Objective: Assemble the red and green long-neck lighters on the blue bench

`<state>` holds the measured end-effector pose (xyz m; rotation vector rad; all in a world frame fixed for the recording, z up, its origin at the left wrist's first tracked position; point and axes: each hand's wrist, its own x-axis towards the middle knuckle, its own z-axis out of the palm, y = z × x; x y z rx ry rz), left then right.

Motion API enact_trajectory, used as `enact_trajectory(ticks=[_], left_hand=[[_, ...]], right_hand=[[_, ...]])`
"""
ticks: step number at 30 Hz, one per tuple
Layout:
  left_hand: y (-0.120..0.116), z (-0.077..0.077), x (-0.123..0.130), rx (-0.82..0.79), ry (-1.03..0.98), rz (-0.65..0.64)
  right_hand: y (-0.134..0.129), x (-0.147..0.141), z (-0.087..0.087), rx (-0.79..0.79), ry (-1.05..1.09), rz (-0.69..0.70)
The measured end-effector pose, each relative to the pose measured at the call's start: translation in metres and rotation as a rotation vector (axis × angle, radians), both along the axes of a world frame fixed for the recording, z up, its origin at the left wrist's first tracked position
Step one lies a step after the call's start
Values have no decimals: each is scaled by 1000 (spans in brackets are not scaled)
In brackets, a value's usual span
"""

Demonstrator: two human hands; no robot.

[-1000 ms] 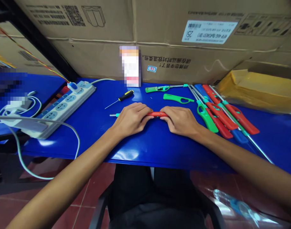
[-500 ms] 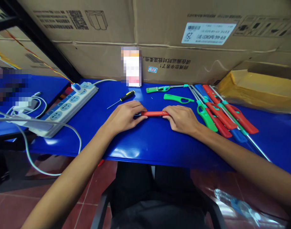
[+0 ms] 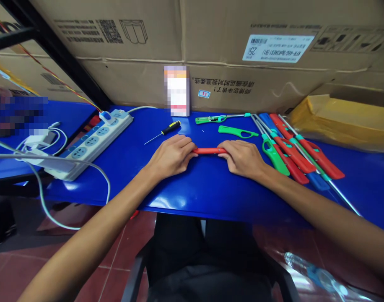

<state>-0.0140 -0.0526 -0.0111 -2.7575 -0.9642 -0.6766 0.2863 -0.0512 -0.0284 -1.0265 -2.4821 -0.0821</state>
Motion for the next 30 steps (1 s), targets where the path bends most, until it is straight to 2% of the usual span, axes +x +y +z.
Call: enact_trajectory(ticks=[4, 8, 15, 20, 21, 26, 30], left_hand=[[2, -1, 0, 4, 38, -5], [4, -2, -3, -66, 48, 7], [-4, 8, -23, -188, -116, 70], [-19, 10, -51, -169, -285, 298], [-21, 9, -56, -199, -306, 320], [-27, 6, -67, -552, -529, 332], [-26, 5, -58, -620, -572, 305]], right_hand=[[3, 2, 1, -50, 12, 1], [7, 6, 2, -107, 10, -11], [10, 11, 2, -157, 85, -63], [10, 9, 2, -204, 123, -54], [10, 9, 2, -206, 128, -52], [12, 10, 0, -207, 143, -53], [11, 9, -2, -196, 148, -42]])
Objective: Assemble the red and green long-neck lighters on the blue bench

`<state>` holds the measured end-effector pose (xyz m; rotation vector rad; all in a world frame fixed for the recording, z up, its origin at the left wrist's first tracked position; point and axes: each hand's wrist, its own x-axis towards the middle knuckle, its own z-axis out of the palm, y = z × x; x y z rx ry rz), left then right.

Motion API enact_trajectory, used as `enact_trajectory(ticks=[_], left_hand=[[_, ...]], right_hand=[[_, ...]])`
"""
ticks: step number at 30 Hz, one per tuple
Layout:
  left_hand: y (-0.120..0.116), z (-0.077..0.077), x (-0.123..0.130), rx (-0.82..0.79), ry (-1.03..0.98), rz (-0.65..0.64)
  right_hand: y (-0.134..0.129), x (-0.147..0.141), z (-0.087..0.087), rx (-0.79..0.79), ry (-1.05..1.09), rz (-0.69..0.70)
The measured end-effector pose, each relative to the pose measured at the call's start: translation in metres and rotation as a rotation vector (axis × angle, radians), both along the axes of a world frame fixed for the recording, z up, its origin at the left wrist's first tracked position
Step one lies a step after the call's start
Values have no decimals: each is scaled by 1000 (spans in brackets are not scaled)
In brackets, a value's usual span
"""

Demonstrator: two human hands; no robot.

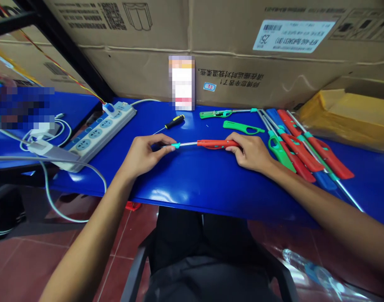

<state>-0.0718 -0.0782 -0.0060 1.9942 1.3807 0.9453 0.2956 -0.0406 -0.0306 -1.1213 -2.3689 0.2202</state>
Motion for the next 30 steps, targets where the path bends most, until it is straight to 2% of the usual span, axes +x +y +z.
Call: enact_trajectory(ticks=[10, 16, 21, 30], left_hand=[[5, -3, 18, 58, 54, -115], [7, -3, 22, 193, 223, -174], [5, -6, 29, 159, 194, -211], [4, -7, 38, 114, 129, -201]], right_hand=[[-4, -2, -3, 32, -31, 86], [-4, -3, -2, 26, -47, 82], [-5, -4, -2, 39, -61, 91], [-4, -4, -2, 52, -76, 85]])
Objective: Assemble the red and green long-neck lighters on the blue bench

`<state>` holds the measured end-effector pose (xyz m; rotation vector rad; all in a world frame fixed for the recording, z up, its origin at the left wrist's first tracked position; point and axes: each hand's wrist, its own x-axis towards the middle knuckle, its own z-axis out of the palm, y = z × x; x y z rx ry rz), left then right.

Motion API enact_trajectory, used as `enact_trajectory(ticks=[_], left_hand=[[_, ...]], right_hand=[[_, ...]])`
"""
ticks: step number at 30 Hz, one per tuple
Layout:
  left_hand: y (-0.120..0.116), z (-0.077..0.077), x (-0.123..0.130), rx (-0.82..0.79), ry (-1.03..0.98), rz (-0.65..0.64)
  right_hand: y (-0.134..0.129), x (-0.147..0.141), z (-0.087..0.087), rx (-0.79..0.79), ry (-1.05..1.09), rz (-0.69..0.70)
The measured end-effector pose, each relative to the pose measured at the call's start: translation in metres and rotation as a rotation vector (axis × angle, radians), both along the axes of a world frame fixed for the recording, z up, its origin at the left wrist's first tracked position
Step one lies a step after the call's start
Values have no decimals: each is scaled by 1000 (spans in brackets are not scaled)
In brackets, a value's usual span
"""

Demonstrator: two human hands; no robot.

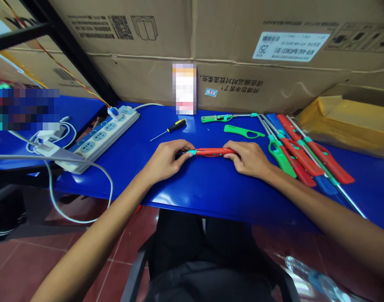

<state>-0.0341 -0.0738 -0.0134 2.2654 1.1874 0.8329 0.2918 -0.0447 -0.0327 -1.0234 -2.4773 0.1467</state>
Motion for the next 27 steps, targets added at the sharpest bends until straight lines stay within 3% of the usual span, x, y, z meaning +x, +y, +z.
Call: enact_trajectory(ticks=[8, 15, 27], left_hand=[[-1, -3, 5, 87, 41, -19], [-3, -7, 8, 138, 24, -37], [-5, -11, 9, 268, 37, -44]], right_hand=[[-1, -1, 1, -14, -35, -4], [-3, 2, 14, 24, -70, 20], [-5, -20, 28, -6, -141, 153]])
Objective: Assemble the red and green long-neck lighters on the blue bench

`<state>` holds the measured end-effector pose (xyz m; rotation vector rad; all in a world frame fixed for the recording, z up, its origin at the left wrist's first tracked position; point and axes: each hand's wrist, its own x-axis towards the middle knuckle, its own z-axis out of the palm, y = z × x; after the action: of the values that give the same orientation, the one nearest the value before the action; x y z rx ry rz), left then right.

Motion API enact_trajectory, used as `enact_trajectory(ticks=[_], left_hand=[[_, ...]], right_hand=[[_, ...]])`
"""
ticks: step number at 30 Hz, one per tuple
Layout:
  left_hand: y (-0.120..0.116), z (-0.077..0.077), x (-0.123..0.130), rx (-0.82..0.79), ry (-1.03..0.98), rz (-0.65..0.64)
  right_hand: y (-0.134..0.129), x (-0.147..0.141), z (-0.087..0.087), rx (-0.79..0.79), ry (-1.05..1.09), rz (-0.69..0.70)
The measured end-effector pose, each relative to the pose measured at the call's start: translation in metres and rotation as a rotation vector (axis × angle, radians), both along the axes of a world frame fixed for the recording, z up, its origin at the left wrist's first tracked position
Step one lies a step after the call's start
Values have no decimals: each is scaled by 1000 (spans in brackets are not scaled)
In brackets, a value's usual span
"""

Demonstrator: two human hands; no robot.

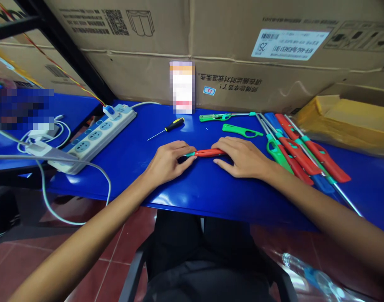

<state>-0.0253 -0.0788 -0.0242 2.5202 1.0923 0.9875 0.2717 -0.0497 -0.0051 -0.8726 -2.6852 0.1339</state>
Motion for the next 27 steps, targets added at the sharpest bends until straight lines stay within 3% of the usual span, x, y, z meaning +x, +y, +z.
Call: enact_trajectory(ticks=[10, 16, 27], left_hand=[[-3, -2, 3, 106, 57, -6], [-4, -2, 4, 115, 79, -10], [-8, -5, 7, 175, 138, 45]], right_hand=[[-2, -37, -14, 48, 137, -7], [-10, -43, -23, 164, 164, -34], [-10, -45, -29, 175, 190, -42]])
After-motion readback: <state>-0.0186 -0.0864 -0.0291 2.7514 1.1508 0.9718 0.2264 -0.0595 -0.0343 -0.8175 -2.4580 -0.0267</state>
